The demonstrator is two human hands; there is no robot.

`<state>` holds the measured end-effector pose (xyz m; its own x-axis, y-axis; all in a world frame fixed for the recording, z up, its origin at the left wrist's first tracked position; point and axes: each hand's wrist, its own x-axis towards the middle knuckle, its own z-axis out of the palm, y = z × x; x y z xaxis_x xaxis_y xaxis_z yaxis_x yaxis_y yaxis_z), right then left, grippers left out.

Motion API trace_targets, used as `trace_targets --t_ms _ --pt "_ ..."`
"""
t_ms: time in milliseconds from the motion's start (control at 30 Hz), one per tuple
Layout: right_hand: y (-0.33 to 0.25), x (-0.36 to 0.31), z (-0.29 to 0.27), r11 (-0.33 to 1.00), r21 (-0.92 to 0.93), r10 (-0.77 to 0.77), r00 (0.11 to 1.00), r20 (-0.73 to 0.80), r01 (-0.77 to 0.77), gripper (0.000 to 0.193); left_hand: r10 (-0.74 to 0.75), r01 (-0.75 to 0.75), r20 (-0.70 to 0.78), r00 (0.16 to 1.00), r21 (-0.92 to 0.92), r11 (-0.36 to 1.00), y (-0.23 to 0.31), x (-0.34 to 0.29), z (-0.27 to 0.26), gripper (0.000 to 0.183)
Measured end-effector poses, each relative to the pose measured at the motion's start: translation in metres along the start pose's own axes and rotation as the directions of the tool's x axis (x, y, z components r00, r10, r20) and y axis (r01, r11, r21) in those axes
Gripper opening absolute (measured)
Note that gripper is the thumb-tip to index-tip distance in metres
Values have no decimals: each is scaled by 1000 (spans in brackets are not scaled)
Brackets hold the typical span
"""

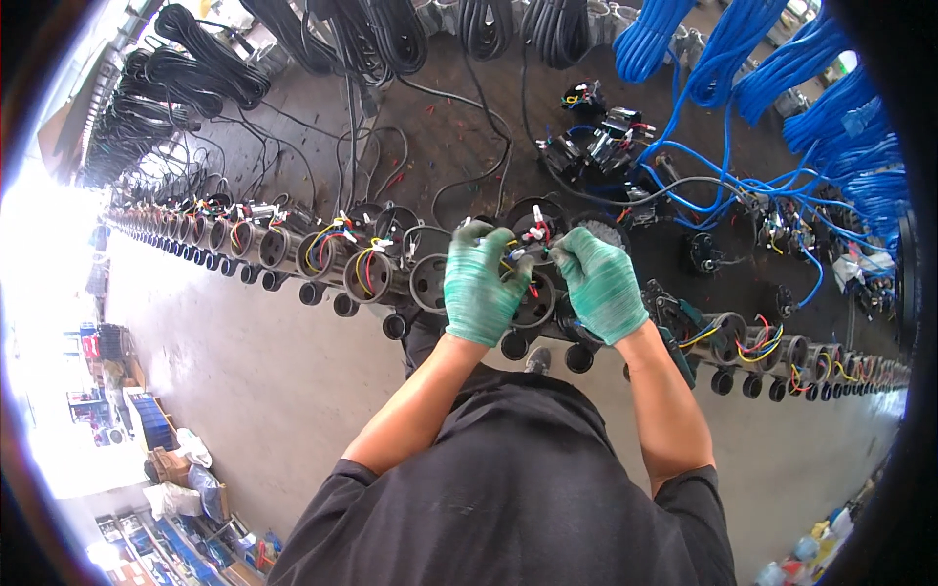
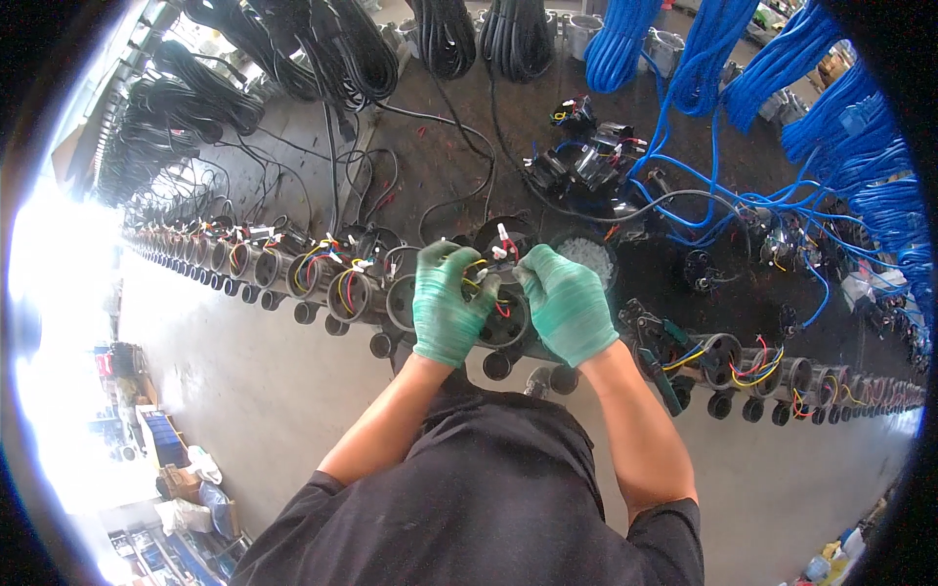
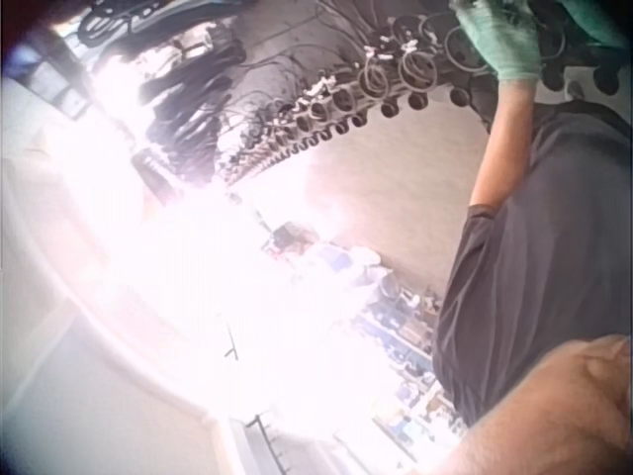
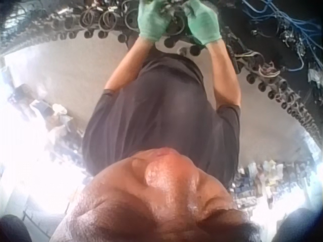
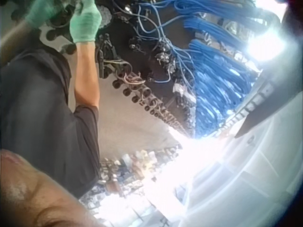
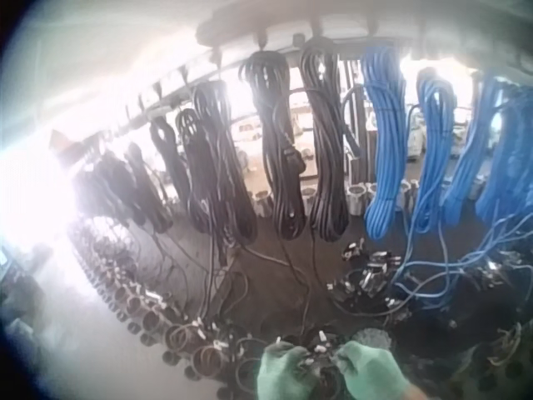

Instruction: The person, wearing green gloves, picks up a black wire harness and connects colored wires to the terminals of an electric pump motor, then places a terminal block onto the motor and secures connections using a small tool.

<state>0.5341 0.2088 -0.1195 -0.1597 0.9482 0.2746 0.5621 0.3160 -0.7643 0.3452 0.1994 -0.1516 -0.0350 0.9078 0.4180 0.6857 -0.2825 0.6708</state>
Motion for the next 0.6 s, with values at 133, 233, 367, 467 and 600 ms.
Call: trace_targets --t_ms 133,233,367,467,600 --pt "-9 4 -8 996 -32 -84 995 60 86 11 166 -192 162 973 154 969 2 25 -18 52" --pt "-7 6 -7 989 -5 -147 984 102 148 14 305 -301 241 921 -54 952 -15 38 -15 51" --pt "-5 17 -4 955 -98 -262 951 163 280 9 227 -75 491 841 -310 948 -33 45 -13 33" --pt "-9 18 -2 958 -155 -210 959 191 240 7 253 -113 520 816 -286 952 -33 47 -16 31" --pt "-20 12 -4 994 -97 65 996 64 -58 14 314 -211 368 875 -295 932 -36 41 -12 25"
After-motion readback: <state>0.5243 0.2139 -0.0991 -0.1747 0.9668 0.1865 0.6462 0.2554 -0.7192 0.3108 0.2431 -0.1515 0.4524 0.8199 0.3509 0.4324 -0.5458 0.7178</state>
